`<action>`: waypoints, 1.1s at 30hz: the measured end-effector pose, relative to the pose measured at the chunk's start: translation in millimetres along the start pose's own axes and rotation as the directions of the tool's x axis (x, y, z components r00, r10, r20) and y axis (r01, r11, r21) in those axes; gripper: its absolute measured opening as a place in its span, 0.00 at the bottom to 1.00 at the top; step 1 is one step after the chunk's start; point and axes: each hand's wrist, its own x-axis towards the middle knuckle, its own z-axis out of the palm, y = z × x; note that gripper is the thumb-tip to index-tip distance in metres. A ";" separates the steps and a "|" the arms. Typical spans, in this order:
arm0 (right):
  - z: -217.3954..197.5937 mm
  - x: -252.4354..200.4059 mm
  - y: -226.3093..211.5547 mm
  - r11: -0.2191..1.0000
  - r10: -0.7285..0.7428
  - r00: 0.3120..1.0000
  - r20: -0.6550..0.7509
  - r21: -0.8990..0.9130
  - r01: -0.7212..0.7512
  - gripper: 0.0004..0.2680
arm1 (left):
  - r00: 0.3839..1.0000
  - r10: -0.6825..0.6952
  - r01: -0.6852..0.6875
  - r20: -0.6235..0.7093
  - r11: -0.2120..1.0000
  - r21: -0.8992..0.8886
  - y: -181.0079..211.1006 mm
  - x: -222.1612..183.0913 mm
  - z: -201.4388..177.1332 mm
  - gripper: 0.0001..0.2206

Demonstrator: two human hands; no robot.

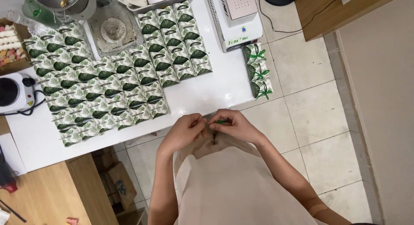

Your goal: Wrapping small green packets with green ribbon and tying bows.

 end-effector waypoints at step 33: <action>-64.9 50.3 -13.3 0.974 0.110 0.862 -0.495 -0.119 -0.193 0.05 | 0.666 0.738 -0.220 -0.111 0.336 0.916 -76.8 295.4 -47.8 0.03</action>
